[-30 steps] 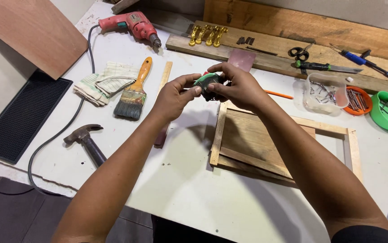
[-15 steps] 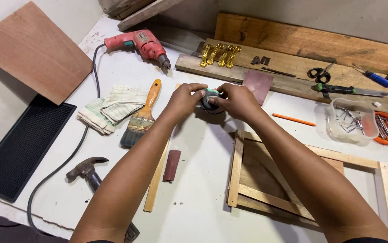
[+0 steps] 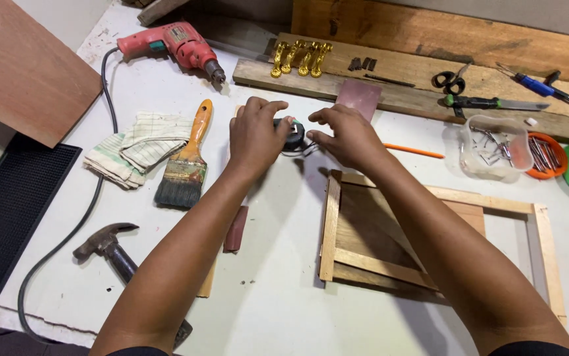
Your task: The person assembles a wooden frame on a workbench, aligning thin wood strips around a wooden panel and hammering nails to fasten the corners. They apply a coating to the frame with a brush, use a tape measure to check dimensions, and sort through a pile of wood strips to select pieces.
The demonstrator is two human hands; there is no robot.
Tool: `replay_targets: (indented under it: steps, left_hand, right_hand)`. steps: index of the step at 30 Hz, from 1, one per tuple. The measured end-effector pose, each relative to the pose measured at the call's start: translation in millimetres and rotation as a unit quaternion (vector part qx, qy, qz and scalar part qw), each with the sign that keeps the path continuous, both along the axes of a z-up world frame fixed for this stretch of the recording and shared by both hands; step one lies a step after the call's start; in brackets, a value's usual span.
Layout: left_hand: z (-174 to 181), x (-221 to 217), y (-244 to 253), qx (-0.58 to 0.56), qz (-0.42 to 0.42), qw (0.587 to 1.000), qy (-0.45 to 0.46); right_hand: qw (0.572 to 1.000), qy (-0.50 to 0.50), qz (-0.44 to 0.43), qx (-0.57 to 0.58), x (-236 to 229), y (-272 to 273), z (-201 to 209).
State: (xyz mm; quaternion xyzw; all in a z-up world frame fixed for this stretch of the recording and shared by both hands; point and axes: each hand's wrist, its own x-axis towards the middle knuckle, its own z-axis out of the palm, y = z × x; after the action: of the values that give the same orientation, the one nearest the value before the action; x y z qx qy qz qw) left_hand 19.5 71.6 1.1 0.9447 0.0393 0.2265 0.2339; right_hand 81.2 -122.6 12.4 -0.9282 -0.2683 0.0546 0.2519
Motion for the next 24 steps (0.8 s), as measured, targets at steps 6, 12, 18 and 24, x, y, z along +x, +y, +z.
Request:
replay_targets:
  steps: [6,12,18,24]
  left_hand:
    - [-10.1,-29.5,-54.1,-0.17,-0.125,0.958,0.196]
    - [-33.0,-31.0,-69.4,-0.194,-0.099,0.954,0.206]
    - [-37.9,-35.7,-72.1,-0.203,-0.096,0.953,0.202]
    - [-38.3,-41.4,-76.3,-0.219,-0.081,0.95,0.206]
  right_hand:
    - [0.992,-0.096,0.061,-0.052,-50.7,-73.3,5.6]
    - [0.989,-0.129,0.02,-0.067,-67.3,-91.9,-30.9]
    - [0.994,-0.098,-0.007,-0.045,-77.4,-91.2,-26.9]
    - [0.99,-0.133,-0.002,-0.055,-82.4,-96.1,-31.3]
